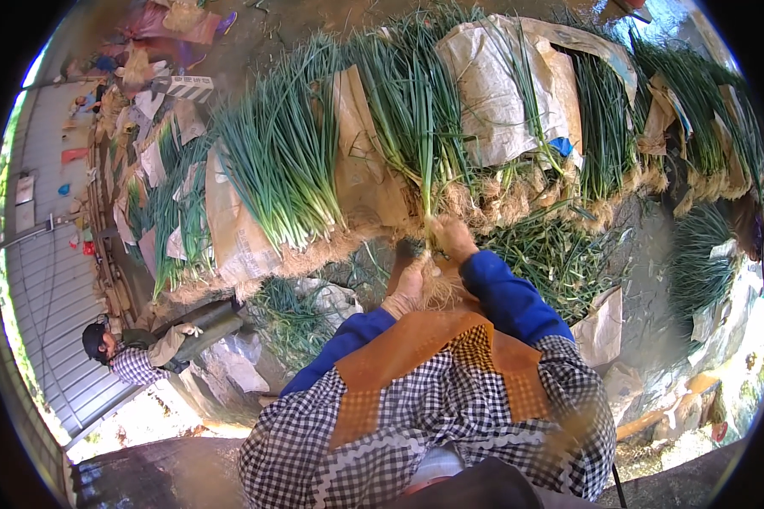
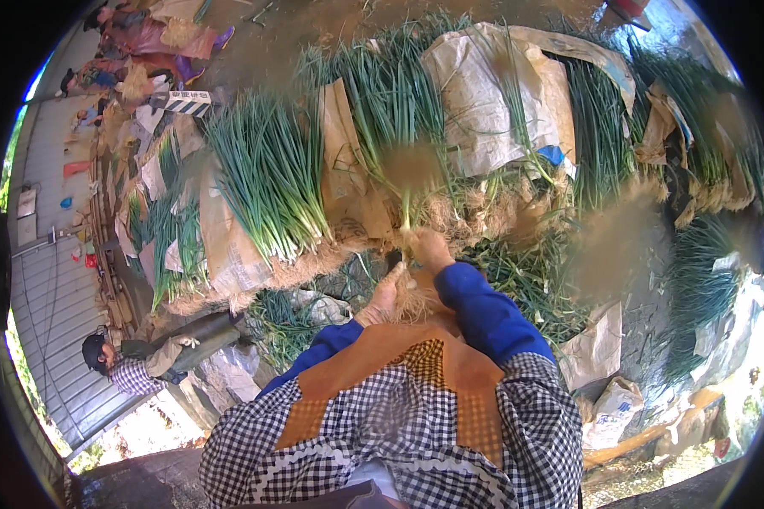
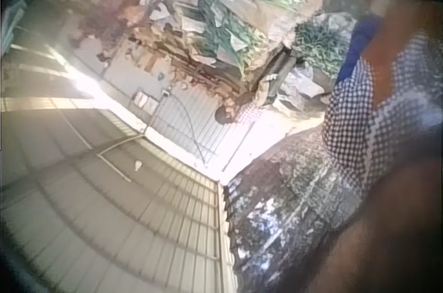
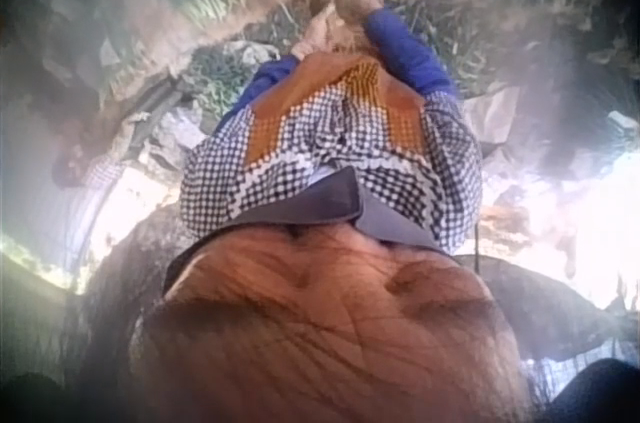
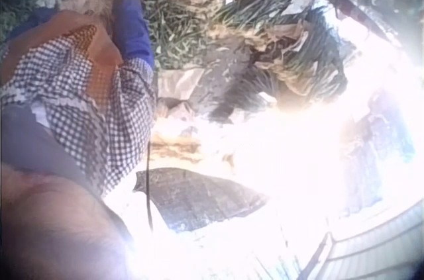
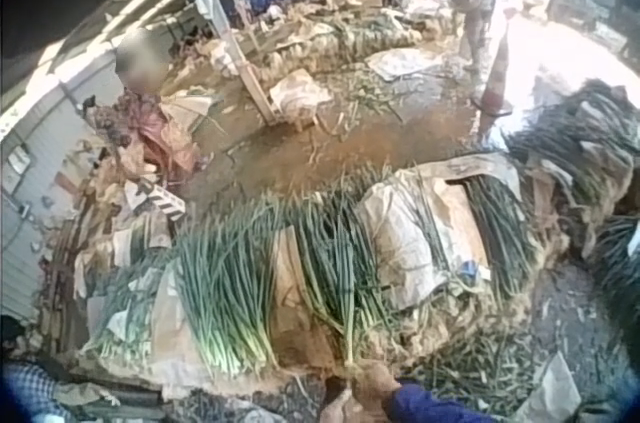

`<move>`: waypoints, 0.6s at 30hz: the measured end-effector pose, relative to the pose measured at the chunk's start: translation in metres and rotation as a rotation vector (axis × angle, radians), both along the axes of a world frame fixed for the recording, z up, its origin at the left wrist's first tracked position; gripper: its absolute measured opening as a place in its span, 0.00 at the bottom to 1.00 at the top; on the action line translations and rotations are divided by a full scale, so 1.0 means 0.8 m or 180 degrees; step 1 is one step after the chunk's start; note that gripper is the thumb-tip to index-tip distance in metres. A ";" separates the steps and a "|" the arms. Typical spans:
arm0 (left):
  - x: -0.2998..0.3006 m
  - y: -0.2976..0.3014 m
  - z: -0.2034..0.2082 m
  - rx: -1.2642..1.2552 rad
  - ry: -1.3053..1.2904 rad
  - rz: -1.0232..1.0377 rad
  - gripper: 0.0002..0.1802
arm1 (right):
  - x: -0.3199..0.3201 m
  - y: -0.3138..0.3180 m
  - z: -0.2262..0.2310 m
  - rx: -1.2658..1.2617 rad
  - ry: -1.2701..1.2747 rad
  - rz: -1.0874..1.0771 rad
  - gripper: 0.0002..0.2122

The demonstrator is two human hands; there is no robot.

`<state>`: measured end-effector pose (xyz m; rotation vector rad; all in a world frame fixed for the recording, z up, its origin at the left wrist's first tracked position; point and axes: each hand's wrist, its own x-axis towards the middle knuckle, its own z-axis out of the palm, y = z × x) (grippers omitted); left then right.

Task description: The person cleans bunches of spring onions by hand, removing loose soil and outer layers from the roots and stalks before setting them aside.

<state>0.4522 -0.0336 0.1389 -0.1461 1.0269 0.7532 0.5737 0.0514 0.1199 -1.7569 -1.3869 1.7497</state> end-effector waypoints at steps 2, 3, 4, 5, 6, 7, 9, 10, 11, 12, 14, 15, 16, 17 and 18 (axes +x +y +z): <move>0.008 0.023 0.030 -0.0456 0.0523 0.0633 0.19 | 0.027 -0.033 0.061 0.0152 0.1210 0.0310 0.21; -0.029 0.010 -0.008 0.0042 0.0236 0.0365 0.20 | 0.042 -0.050 0.076 0.0031 0.1794 0.0814 0.22; -0.036 0.010 -0.008 0.0043 0.0131 0.0369 0.21 | 0.078 -0.034 0.120 -0.1062 0.1156 0.2285 0.20; -0.039 0.014 -0.005 0.0060 0.0022 0.0350 0.22 | 0.107 -0.035 0.129 -0.1501 0.1303 0.2315 0.18; -0.043 0.014 -0.004 0.0056 0.0010 0.0342 0.22 | 0.126 -0.041 0.125 -0.1002 0.0983 0.2016 0.17; -0.034 0.026 -0.002 0.0345 -0.0575 0.0141 0.24 | 0.170 -0.090 -0.016 -0.1278 0.2211 0.0349 0.17; -0.043 0.023 -0.003 0.0616 -0.1045 0.0064 0.25 | 0.150 -0.056 -0.036 0.2193 -0.1912 0.3394 0.18; -0.042 0.019 -0.004 0.0653 -0.0844 0.0100 0.25 | 0.117 -0.026 -0.016 0.0584 -0.0523 0.1944 0.18; -0.037 0.012 -0.005 0.0659 -0.0649 0.0129 0.25 | 0.081 -0.003 0.010 -0.1012 0.0812 0.0393 0.18; -0.017 0.019 0.009 0.0460 -0.0307 0.0152 0.25 | 0.063 0.008 -0.020 -0.1012 0.1101 0.0433 0.18; -0.002 0.031 0.044 0.0273 0.0061 -0.0211 0.26 | 0.031 0.007 -0.065 0.0307 0.0880 0.0536 0.18; -0.007 0.030 0.056 0.0234 0.0373 -0.0671 0.24 | 0.016 0.003 -0.060 0.0867 0.0367 0.0512 0.17; -0.011 0.024 0.047 0.0235 0.0389 -0.0659 0.24 | 0.002 0.001 -0.049 0.1387 -0.0227 0.0452 0.17; -0.013 0.018 0.030 0.0752 0.1193 -0.0929 0.21 | -0.005 0.002 -0.039 0.1389 -0.0216 0.0454 0.17; -0.016 0.009 0.011 0.1258 0.1986 -0.1187 0.18 | -0.010 0.001 -0.026 0.1008 -0.0429 0.0273 0.16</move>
